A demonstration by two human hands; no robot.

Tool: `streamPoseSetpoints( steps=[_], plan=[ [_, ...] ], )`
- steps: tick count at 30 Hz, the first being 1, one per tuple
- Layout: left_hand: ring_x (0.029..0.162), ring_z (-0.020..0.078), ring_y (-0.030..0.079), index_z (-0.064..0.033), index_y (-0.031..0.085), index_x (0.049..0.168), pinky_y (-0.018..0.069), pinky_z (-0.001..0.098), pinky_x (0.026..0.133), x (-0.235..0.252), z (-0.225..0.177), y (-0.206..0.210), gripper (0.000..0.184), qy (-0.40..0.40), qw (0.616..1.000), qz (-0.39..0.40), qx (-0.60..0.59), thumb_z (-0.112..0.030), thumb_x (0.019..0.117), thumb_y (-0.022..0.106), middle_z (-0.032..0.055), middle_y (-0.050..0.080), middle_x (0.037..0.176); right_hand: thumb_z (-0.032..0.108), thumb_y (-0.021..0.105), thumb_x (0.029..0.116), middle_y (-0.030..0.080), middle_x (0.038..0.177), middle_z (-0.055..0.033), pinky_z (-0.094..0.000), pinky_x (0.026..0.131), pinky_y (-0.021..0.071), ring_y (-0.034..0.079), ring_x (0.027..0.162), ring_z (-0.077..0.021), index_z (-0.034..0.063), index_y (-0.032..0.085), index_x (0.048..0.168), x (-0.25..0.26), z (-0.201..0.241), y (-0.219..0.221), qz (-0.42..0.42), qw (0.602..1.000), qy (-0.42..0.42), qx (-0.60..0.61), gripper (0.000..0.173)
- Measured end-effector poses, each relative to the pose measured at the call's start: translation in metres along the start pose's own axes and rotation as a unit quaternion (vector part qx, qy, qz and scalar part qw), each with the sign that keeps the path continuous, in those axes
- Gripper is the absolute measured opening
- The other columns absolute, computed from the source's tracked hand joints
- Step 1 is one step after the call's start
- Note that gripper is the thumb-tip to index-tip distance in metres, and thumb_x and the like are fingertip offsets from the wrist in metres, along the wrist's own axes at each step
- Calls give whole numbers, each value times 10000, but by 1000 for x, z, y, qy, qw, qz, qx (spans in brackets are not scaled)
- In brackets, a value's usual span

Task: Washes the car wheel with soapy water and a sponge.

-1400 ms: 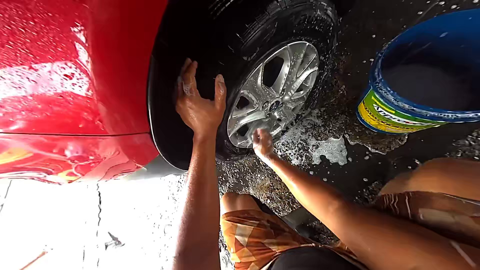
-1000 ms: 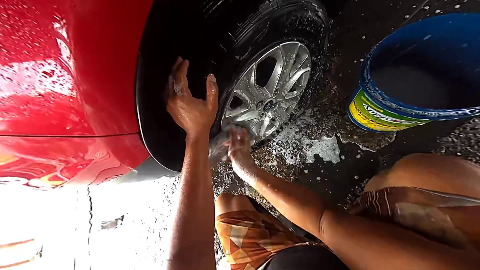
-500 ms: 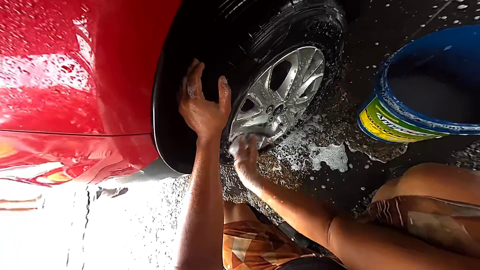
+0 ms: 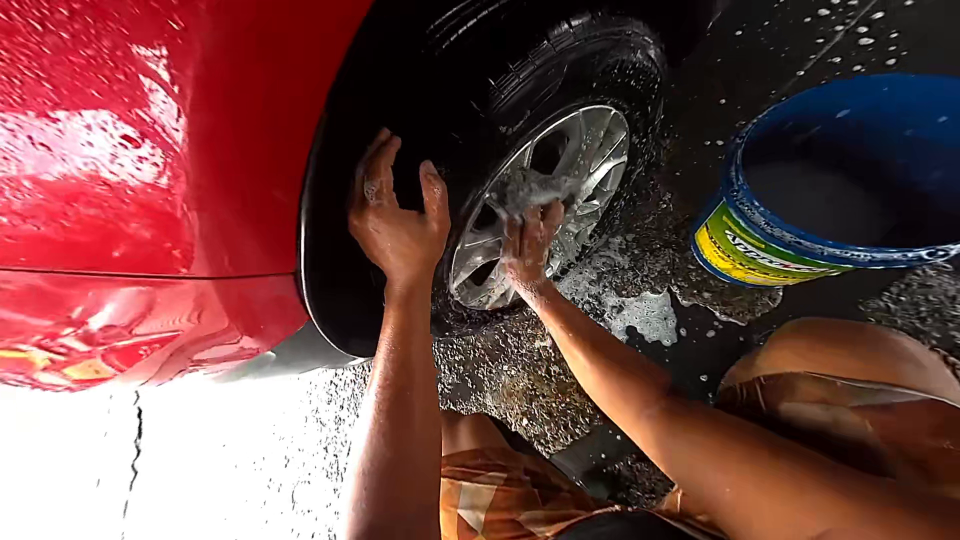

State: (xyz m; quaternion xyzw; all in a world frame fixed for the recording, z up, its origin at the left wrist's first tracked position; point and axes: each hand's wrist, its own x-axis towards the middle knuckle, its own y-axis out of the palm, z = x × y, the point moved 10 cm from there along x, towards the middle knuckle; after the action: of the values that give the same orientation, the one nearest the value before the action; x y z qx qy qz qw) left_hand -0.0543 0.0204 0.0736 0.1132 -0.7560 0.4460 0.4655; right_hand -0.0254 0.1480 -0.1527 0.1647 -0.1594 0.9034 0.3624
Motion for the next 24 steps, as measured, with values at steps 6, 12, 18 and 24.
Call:
streamPoseSetpoints(
  steps=[6, 12, 18, 24],
  plan=[
    [1293, 225, 613, 0, 674, 1266, 494, 412, 1089, 4, 1, 2, 437, -2, 1000, 26, 13, -332, 1008, 554, 144, 647, 1377, 152, 531, 990, 633, 1167, -292, -580, 1053, 448, 582, 1182, -450, -56, 681, 1099, 20, -15, -14, -20, 998, 19, -48, 279],
    [1314, 240, 596, 11, 656, 1282, 474, 421, 1103, 1, 1, 4, 459, -6, 999, 39, 18, -342, 1015, 535, 147, 637, 1391, 108, 447, 1034, 430, 1504, -358, -508, 1214, 309, 377, 1460, -451, -156, 463, 1427, 85, -7, -2, 91, 991, 51, -82, 473],
    [1296, 229, 611, -8, 662, 1288, 487, 429, 1081, 0, 2, 3, 457, 6, 999, 33, 33, -347, 1013, 528, 132, 638, 1396, 43, 449, 1016, 436, 1458, -413, -528, 1196, 323, 388, 1424, -517, -213, 481, 1361, 85, 83, -41, 33, 999, -14, -33, 431],
    [1302, 216, 607, -7, 660, 1286, 490, 411, 1096, -1, 1, 2, 436, 6, 999, 29, 31, -327, 1016, 536, 133, 637, 1394, 133, 616, 955, 612, 1273, -367, -640, 1122, 363, 537, 1276, -529, -136, 650, 1200, 53, 15, 11, 109, 983, -62, -131, 366]
  ],
)
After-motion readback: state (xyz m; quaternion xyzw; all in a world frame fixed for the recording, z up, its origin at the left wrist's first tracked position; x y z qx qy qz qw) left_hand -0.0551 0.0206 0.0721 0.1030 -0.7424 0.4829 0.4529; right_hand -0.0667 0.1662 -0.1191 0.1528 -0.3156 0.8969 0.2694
